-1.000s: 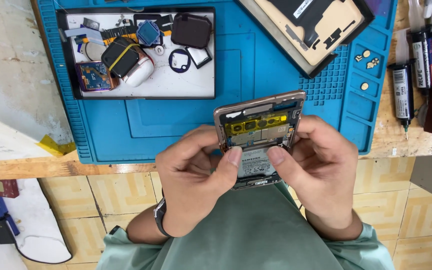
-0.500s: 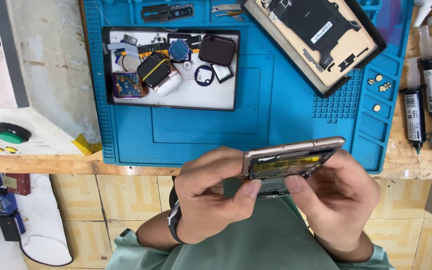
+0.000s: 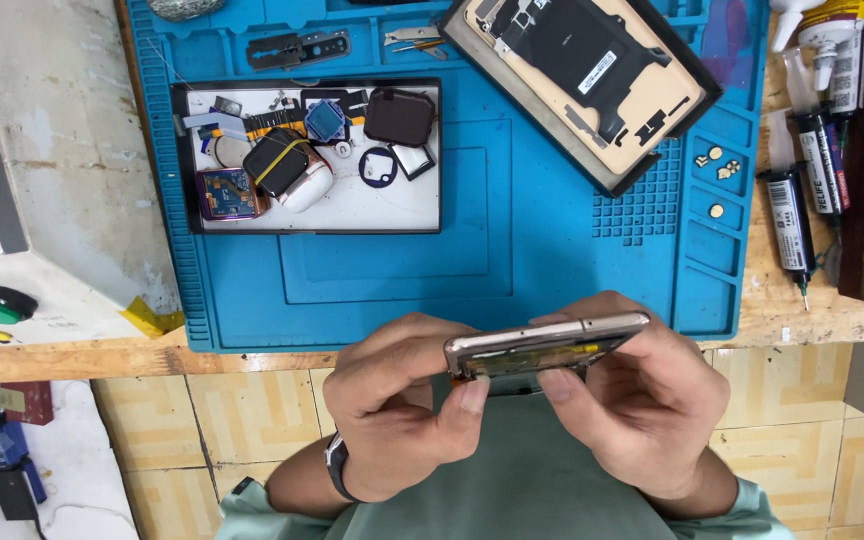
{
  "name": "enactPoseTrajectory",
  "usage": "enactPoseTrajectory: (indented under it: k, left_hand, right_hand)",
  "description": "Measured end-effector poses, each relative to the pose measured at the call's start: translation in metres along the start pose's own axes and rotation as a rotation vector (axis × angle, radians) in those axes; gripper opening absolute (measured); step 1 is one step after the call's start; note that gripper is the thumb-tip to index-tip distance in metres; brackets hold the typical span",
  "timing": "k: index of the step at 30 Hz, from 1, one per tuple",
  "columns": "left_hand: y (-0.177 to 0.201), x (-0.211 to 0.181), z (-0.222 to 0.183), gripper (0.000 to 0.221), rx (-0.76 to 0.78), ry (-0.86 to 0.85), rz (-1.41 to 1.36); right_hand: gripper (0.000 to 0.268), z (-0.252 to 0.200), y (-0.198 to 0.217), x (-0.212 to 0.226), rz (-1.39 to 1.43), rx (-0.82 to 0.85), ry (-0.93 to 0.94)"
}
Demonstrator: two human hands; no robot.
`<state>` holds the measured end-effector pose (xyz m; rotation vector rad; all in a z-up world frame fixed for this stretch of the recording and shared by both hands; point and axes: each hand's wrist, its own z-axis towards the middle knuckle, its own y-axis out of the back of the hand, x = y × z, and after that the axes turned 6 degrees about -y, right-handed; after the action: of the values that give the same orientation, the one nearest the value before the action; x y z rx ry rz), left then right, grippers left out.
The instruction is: Installing a battery and connecting internal ribbon cables in a smartphone
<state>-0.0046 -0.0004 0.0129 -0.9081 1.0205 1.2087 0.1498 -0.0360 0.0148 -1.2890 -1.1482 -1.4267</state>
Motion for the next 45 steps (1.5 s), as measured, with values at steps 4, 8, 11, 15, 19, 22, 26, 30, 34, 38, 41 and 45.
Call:
enactPoseTrajectory:
  k: [4,8,11,15,19,22,26,30,34,38,41,45]
  left_hand:
    - [0.005,-0.005,0.007,0.024,0.038,0.106,0.007]
    - [0.012,-0.001,0.009,0.018,0.099,0.318,-0.172]
    - [0.012,0.002,0.009,0.016,0.088,0.416,-0.305]
    - [0.013,0.003,0.013,0.013,0.112,0.508,-0.339]
    - [0.013,0.002,0.014,0.011,0.134,0.484,-0.340]
    - [0.007,0.003,0.011,0.016,0.130,0.500,-0.354]
    - [-0.009,0.012,-0.003,0.016,-0.092,0.485,-0.425]
    - [-0.014,0.011,-0.013,0.021,-0.124,0.459,-0.495]
    - [-0.002,-0.012,-0.024,0.064,-0.106,0.426,-0.516]
    - [0.013,-0.060,-0.037,0.021,-0.279,0.021,-0.172]
    - [0.015,-0.079,-0.043,0.010,-0.260,-0.038,-0.275]
    - [0.016,-0.073,-0.050,0.013,-0.142,-0.082,-0.124]
  right_hand:
    - [0.027,-0.008,0.005,-0.011,0.068,-0.031,-0.041]
    - [0.033,-0.008,0.006,-0.011,0.059,-0.025,-0.143]
    - [0.029,-0.006,0.004,-0.009,0.043,-0.018,-0.207]
    - [0.028,-0.002,0.005,-0.006,0.039,-0.005,-0.252]
    - [0.026,0.007,0.005,0.004,-0.016,0.003,-0.252]
    - [0.030,0.013,0.008,0.007,-0.069,0.012,-0.299]
    - [0.061,0.022,0.006,0.023,-0.224,0.100,-0.325]
    - [0.107,0.024,0.002,0.024,-0.584,0.265,-0.300]
    - [0.104,0.043,0.021,0.024,-0.767,0.444,-0.396]
    - [0.101,0.066,0.046,0.013,-1.175,0.772,-0.250]
    - [0.102,0.077,0.054,0.000,-1.308,0.854,-0.091]
    - [0.107,0.090,0.056,-0.012,-1.292,0.894,0.125]
